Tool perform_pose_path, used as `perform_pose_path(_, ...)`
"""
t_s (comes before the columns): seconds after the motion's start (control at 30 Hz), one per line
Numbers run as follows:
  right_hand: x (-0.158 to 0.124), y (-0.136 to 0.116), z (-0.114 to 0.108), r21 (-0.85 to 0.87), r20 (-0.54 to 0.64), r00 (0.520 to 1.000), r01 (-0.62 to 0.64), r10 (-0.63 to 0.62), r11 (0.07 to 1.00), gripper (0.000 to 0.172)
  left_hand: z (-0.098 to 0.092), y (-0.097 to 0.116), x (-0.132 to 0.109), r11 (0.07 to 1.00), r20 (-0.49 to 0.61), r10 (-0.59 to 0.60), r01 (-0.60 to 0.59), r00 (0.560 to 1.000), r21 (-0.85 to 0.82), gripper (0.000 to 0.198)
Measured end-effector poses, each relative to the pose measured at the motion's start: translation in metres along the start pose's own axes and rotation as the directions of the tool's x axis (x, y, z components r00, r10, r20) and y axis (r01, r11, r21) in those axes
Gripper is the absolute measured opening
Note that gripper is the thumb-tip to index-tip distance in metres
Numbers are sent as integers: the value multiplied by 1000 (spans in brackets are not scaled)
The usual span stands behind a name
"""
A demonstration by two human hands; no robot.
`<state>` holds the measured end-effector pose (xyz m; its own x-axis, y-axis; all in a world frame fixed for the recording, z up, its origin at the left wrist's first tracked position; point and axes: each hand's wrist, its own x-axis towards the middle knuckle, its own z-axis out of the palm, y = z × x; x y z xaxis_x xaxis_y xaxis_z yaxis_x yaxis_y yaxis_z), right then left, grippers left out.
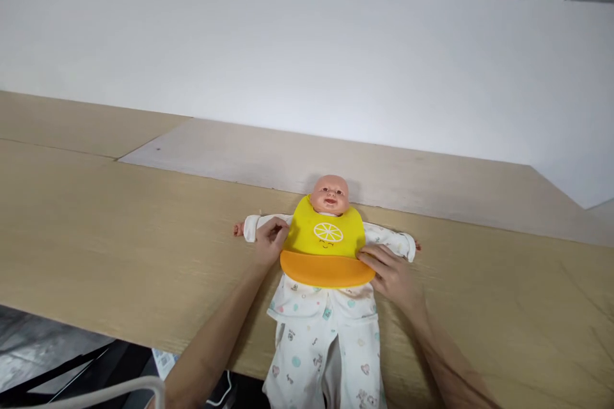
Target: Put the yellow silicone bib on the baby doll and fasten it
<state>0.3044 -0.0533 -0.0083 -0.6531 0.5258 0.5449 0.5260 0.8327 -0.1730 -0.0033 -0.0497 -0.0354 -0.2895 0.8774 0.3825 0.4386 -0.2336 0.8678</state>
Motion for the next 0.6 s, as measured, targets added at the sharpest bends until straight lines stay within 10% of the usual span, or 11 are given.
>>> perform_pose_path(0.23, -5, -1, 11, 24, -89, 996, -3, 5, 1000, 36, 1, 5, -8, 966, 145, -109, 139, 983, -217, 33)
perform_pose_path(0.6, -6, 6, -3, 185, -101, 979, -155, 176, 970, 44, -2, 7, 8, 984, -95, -57, 40, 994, -173, 11)
